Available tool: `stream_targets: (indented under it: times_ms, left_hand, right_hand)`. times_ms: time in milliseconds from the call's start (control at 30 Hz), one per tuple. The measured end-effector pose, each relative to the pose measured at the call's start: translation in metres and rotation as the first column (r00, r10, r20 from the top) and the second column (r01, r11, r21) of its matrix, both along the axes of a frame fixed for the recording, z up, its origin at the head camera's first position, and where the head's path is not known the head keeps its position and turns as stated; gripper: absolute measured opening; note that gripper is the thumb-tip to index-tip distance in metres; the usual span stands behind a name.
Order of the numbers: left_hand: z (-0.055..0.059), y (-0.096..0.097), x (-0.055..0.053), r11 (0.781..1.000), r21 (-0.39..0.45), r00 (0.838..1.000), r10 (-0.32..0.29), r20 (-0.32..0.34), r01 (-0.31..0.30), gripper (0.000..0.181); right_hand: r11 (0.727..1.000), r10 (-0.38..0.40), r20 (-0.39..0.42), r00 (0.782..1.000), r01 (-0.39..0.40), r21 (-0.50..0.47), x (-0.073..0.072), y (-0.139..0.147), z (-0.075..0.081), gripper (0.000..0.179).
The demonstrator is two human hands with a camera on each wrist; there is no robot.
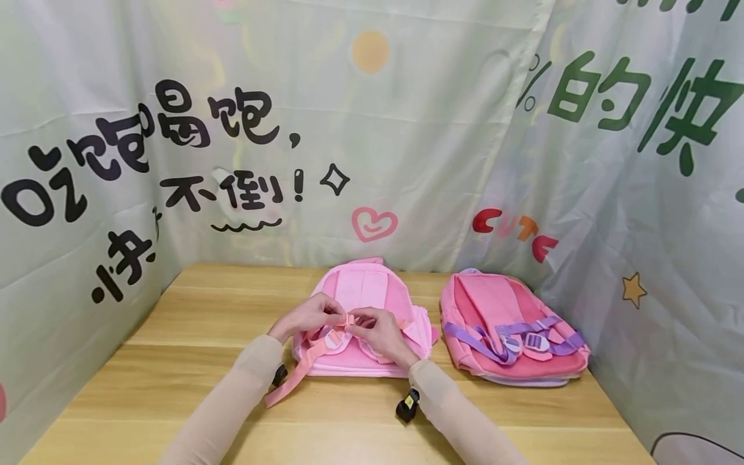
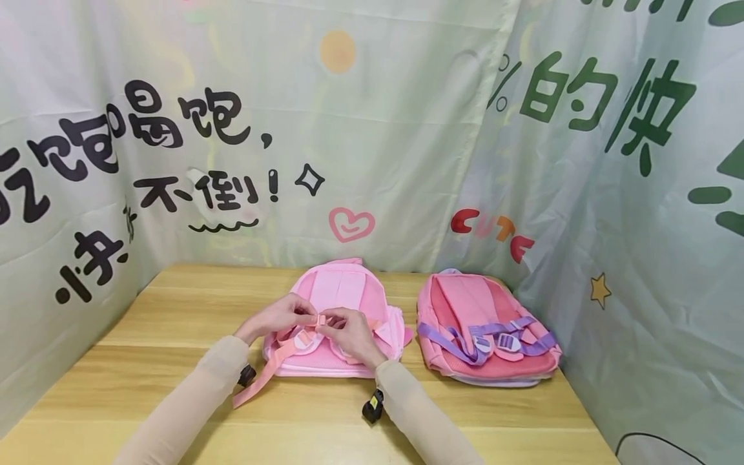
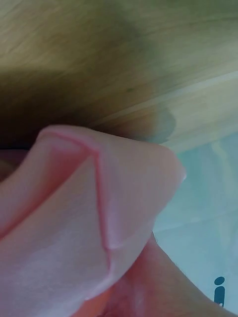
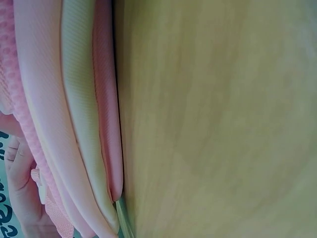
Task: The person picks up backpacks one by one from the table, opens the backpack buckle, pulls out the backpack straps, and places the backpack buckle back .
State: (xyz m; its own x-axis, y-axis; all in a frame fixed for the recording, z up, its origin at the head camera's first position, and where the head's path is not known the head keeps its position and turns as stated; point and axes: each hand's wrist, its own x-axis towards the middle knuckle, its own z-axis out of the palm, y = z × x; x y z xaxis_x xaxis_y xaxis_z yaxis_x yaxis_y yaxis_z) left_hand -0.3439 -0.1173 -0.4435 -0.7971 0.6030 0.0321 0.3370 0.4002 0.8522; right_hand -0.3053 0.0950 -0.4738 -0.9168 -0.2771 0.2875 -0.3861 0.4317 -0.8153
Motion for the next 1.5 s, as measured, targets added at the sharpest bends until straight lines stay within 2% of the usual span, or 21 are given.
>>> stream_targets:
  times_ms: [333, 667, 867, 1167, 1500]
  left_hand:
    - [-0.0011, -0.0069, 0.0061, 0.999, -0.011, 0.998, 0.04, 0.043, -0.039, 0.011]
    - [0.0021, -0.0008, 0.0026, 1.0, -0.005, 1.0, 0.01, 0.005, -0.01, 0.013]
    - [0.0013, 0.0004, 0.0022, 1.0, 0.012, 1.0, -0.013, -0.016, 0.013, 0.013]
    - [0.0014, -0.0063, 0.0029, 0.999, -0.015, 0.998, 0.04, 0.045, -0.04, 0.01]
    - [0.0017, -0.0022, 0.0019, 0.999, -0.001, 0.999, 0.034, 0.03, -0.034, 0.012]
  right_hand:
    - [1.0, 0.007, 0.015, 1.0, -0.006, -0.011, 0.0042, 0.0001, -0.0028, 0.028]
    - [1.0, 0.006, -0.022, 1.0, -0.006, -0.006, 0.0024, 0.0015, 0.0, 0.027]
    - [1.0, 0.006, 0.003, 1.0, -0.006, -0.01, 0.0029, 0.0011, -0.0008, 0.027]
    - [0.999, 0.022, 0.005, 1.0, -0.022, -0.025, 0.0019, 0.0022, -0.0004, 0.028]
    - [1.0, 0.011, -0.025, 1.0, -0.011, -0.022, 0.0004, 0.0017, -0.0026, 0.026]
